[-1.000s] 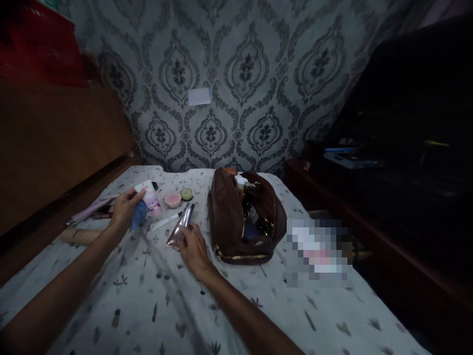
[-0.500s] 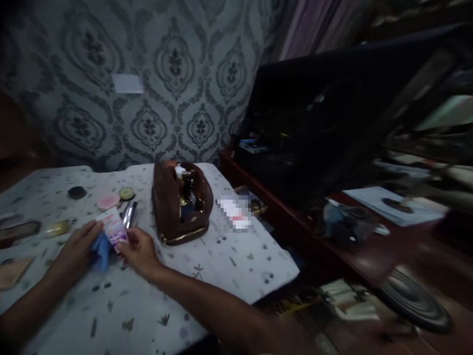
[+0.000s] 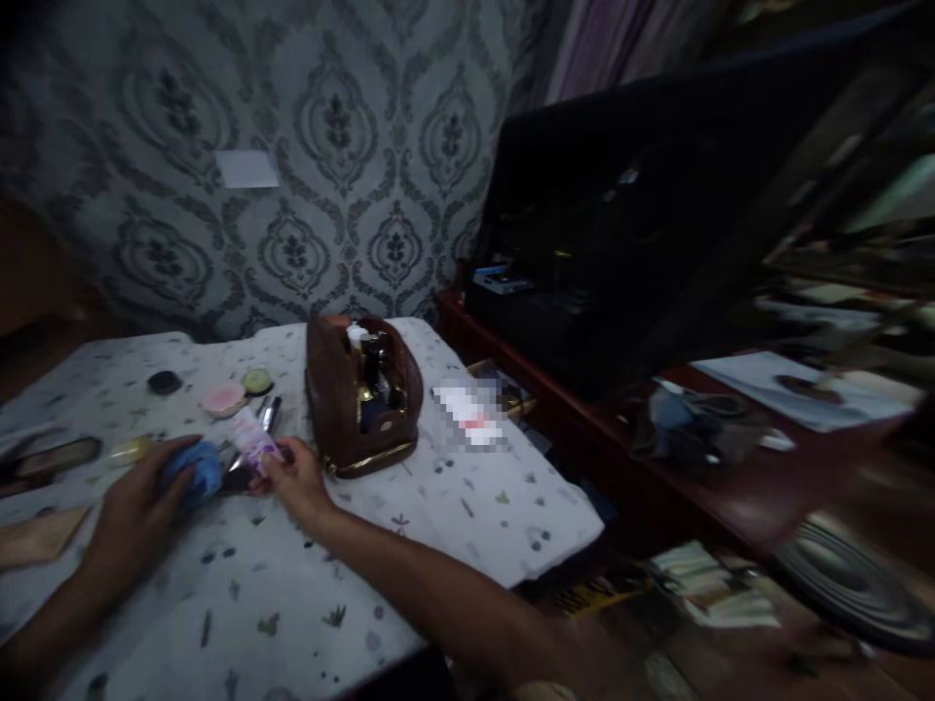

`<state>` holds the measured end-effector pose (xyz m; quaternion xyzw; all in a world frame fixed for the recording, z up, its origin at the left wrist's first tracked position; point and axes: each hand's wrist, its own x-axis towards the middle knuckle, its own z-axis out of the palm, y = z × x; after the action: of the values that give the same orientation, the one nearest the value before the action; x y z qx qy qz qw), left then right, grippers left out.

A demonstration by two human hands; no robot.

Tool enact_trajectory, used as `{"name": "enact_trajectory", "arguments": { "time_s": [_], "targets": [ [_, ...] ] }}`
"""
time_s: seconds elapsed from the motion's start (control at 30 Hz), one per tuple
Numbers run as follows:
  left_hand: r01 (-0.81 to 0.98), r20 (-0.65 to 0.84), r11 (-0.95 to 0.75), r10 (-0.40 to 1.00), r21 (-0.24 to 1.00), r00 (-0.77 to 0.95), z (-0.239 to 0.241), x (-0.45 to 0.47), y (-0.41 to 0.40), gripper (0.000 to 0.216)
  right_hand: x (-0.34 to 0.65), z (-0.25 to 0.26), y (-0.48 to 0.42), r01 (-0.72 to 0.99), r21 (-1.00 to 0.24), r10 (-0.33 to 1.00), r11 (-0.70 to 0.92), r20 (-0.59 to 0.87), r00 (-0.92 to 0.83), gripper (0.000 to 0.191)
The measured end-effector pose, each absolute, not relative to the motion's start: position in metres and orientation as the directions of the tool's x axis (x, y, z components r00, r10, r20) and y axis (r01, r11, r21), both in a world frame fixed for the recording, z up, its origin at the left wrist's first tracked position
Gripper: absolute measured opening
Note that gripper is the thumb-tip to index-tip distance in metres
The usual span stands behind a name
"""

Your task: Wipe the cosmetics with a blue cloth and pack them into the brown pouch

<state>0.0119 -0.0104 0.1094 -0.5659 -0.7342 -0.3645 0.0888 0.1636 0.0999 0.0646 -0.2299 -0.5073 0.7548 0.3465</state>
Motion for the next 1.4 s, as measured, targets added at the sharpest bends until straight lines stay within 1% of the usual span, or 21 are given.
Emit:
{"name": "enact_trajectory", "arguments": {
  "time_s": [0.07,0.13,0.2,0.27,0.37,0.4,0.5,0.6,0.67,0.77,0.83,0.87,0.97,1.07,1.17,1.27,1.4],
  "targets": [
    [0.896,0.585,0.004,0.756,0.444,-0.293,0.117,0.033,-0.005,0.035,0.164,0.066,0.100,-0.278,-0.940,0.753,-0.199,0.035,-0.657,0.052],
    [0.907,0.587,-0.099,0.790,0.409,-0.179,0.118,0.051,0.004,0.032,0.165,0.069,0.099,-0.302,-0.948,0.765,-0.104,0.118,-0.633,0.043],
    [0.920,0.567,-0.095,0.810,0.380,-0.151,0.116,0.057,0.012,0.032,0.167,0.072,0.098,-0.318,-0.945,0.745,-0.083,0.153,-0.649,0.038],
    [0.926,0.566,-0.040,0.801,0.374,-0.194,0.114,0.051,0.015,0.033,0.170,0.075,0.095,-0.298,-0.944,0.701,-0.141,0.118,-0.704,0.039],
    [0.916,0.594,0.087,0.736,0.393,-0.324,0.111,0.023,0.012,0.035,0.172,0.074,0.091,-0.239,-0.942,0.625,-0.237,0.041,-0.779,0.050],
    [0.902,0.597,0.121,0.712,0.413,-0.369,0.110,0.012,0.012,0.034,0.172,0.073,0.090,-0.229,-0.939,0.608,-0.257,0.027,-0.793,0.054],
    [0.855,0.571,0.157,0.683,0.495,-0.455,0.108,-0.010,0.010,0.035,0.169,0.069,0.091,-0.218,-0.928,0.582,-0.303,0.001,-0.813,0.067],
    [0.755,0.454,0.169,0.708,0.634,-0.540,0.111,-0.010,0.008,0.044,0.167,0.067,0.092,-0.230,-0.916,0.589,-0.328,-0.008,-0.808,0.078],
    [0.664,0.353,0.185,0.728,0.724,-0.588,0.116,-0.001,0.007,0.051,0.168,0.068,0.093,-0.236,-0.909,0.596,-0.342,-0.015,-0.803,0.080],
    [0.454,0.133,0.218,0.771,0.864,-0.623,0.127,0.015,0.007,0.058,0.171,0.071,0.094,-0.252,-0.894,0.609,-0.370,-0.029,-0.792,0.077],
    [0.297,-0.009,0.257,0.770,0.920,-0.638,0.135,0.024,0.006,0.059,0.172,0.073,0.095,-0.272,-0.880,0.617,-0.389,-0.030,-0.786,0.074],
    [0.238,-0.056,0.276,0.753,0.931,-0.655,0.139,0.027,0.005,0.058,0.171,0.074,0.095,-0.282,-0.871,0.621,-0.401,-0.032,-0.783,0.074],
    [0.146,-0.135,0.343,0.673,0.928,-0.728,0.149,0.035,0.003,0.059,0.169,0.075,0.097,-0.313,-0.833,0.640,-0.456,-0.062,-0.766,0.075],
    [0.118,-0.152,0.366,0.630,0.923,-0.761,0.155,0.040,0.001,0.061,0.166,0.075,0.098,-0.336,-0.776,0.634,-0.534,-0.104,-0.767,0.071],
    [0.123,-0.152,0.388,0.605,0.913,-0.782,0.156,0.041,-0.001,0.063,0.166,0.076,0.100,-0.307,-0.749,0.571,-0.587,-0.115,-0.813,0.061],
    [0.164,-0.131,0.414,0.597,0.895,-0.791,0.150,0.036,-0.003,0.064,0.169,0.078,0.102,-0.242,-0.764,0.501,-0.598,-0.120,-0.857,0.053],
    [0.234,-0.099,0.430,0.623,0.872,-0.776,0.140,0.027,-0.005,0.062,0.173,0.079,0.103,-0.217,-0.778,0.475,-0.590,-0.117,-0.872,0.055]
  ]
}}
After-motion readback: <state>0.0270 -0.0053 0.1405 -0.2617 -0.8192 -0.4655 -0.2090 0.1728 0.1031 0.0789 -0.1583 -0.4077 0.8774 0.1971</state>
